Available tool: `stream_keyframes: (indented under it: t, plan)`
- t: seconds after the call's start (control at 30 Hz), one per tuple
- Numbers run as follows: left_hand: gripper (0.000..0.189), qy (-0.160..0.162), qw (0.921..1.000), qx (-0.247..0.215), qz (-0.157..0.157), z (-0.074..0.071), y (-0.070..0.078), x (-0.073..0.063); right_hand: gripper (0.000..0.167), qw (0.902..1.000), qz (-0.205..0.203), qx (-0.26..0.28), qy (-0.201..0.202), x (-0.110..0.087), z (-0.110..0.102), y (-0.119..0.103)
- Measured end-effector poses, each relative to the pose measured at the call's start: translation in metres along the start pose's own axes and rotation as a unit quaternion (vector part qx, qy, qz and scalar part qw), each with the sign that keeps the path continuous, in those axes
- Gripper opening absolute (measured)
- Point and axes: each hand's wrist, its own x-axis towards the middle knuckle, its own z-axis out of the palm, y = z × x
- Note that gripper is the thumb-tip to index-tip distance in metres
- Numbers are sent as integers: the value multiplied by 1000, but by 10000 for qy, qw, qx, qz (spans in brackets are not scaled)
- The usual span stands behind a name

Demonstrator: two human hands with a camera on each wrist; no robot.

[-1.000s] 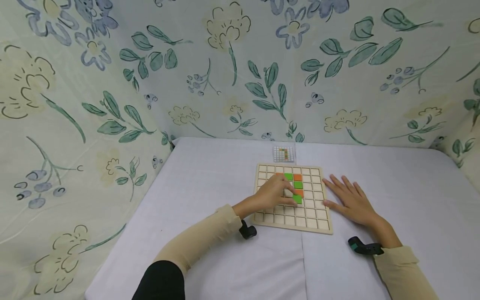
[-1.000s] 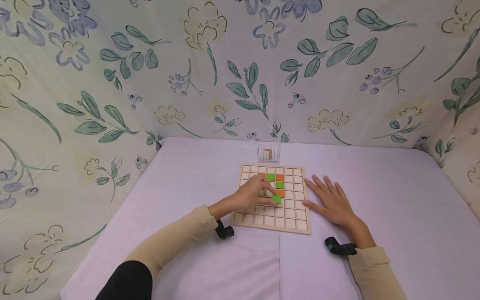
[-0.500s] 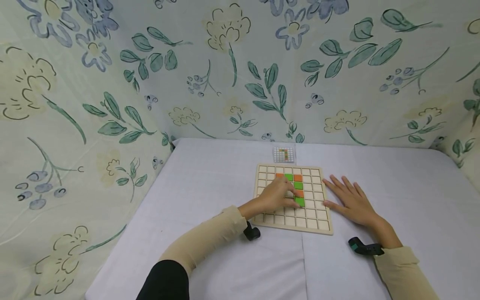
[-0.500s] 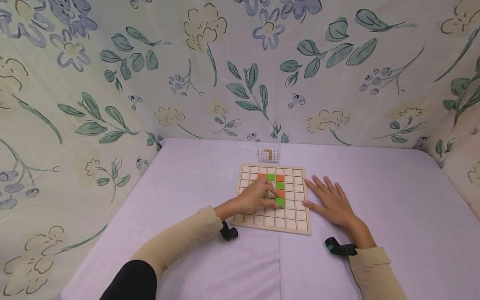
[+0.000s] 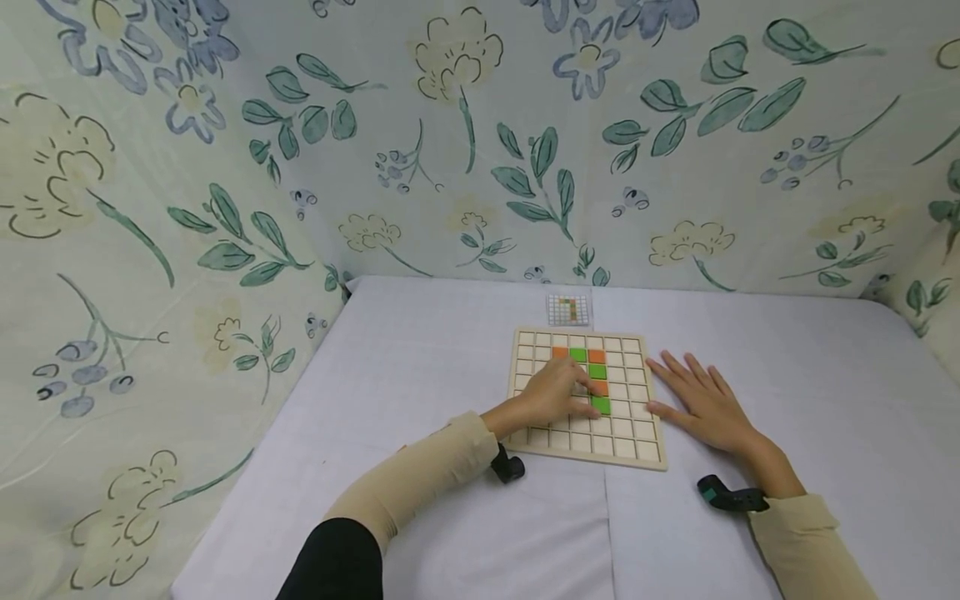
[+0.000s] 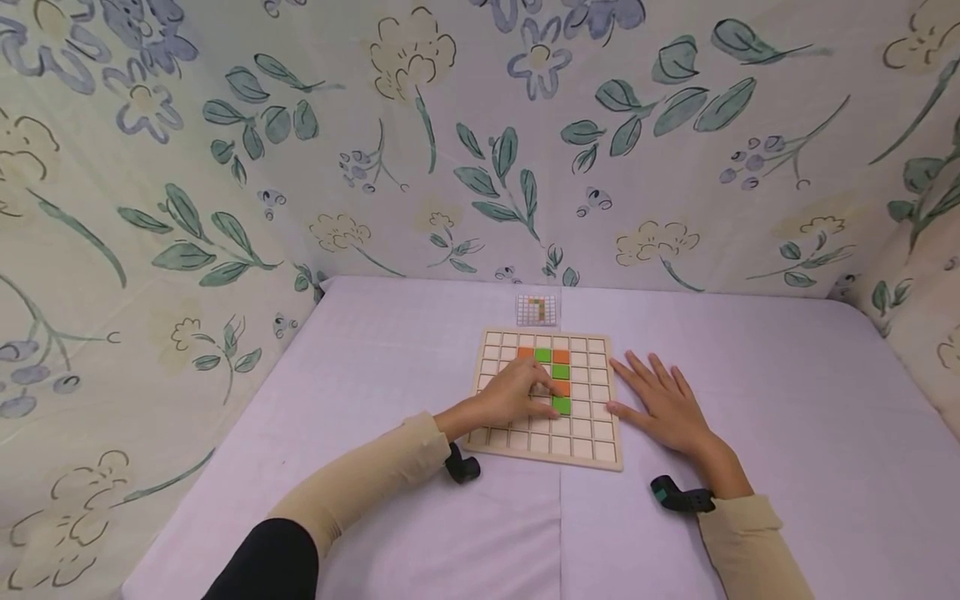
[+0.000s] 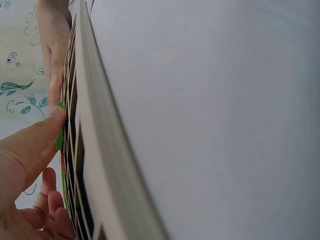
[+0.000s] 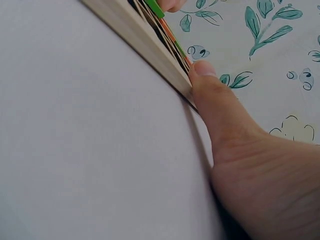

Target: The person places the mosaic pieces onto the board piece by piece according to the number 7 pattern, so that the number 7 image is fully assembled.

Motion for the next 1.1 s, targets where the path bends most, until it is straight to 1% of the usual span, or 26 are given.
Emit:
stream_keyframes:
  t: [0.17,0.43,0.6,0.7,0.83,0.93,1.1]
  plan:
    - [26,40,9998,-183,102,0,-1,2,79,10000,-36,-20,26,0,0,0]
    - [25,-2,9996,-265,125,-1,-3,3,80,10000,-62,-41,10,1,-1,0]
    - [26,-22,9985,-543,104,-5,-2,2,80,10000,-16,-16,-45,2,-2,-1]
    - [29,-4,9960,-884,142,-12,-1,1,79,10000,-15,-9,-39,2,-2,-2]
    - [32,50,9933,-1132,218,-27,3,-4,80,10000,-7,-6,-25,2,-1,-1]
    - [33,88,9926,-1192,225,-39,5,-10,80,10000,18,11,-30,2,-1,-2]
    - [32,126,9881,-1524,178,-59,5,-23,80,10000,10,-54,-26,2,-1,-2]
